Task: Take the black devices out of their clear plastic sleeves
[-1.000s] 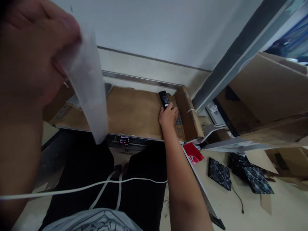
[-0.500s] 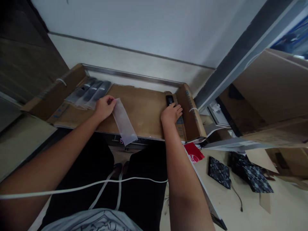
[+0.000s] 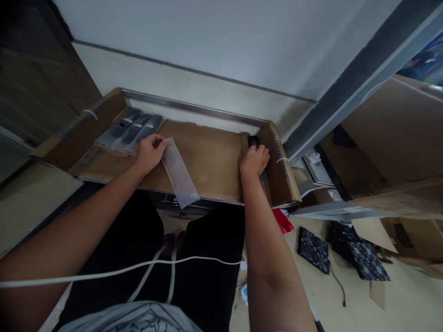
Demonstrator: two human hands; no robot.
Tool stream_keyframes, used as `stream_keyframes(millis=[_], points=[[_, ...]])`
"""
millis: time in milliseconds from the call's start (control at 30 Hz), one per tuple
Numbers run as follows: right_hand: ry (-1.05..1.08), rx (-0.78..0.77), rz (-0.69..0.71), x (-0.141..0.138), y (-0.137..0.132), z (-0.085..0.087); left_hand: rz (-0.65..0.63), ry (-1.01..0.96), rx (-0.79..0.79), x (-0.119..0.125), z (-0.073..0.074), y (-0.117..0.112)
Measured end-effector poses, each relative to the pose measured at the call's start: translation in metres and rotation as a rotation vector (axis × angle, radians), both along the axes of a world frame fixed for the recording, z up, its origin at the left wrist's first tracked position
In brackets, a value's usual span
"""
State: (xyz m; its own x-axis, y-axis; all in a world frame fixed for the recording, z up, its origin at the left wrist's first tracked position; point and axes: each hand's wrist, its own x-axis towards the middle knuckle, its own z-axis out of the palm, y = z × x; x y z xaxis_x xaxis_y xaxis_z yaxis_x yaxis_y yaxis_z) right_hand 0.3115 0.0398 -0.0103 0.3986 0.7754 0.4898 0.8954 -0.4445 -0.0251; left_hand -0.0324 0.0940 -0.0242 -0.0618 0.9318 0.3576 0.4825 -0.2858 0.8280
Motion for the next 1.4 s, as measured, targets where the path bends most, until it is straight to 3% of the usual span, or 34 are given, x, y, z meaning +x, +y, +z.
stream_keyframes(millis=[333,1400], points=[[0.035,0.052,0.022,0.004,0.004,-0.007,0.007,0.022,0.009,0.000,0.002,-0.002],[0.039,-0.007,-0.041,-0.008,-0.003,0.000,-0.006,-0.039,0.004,0.000,-0.004,0.003]])
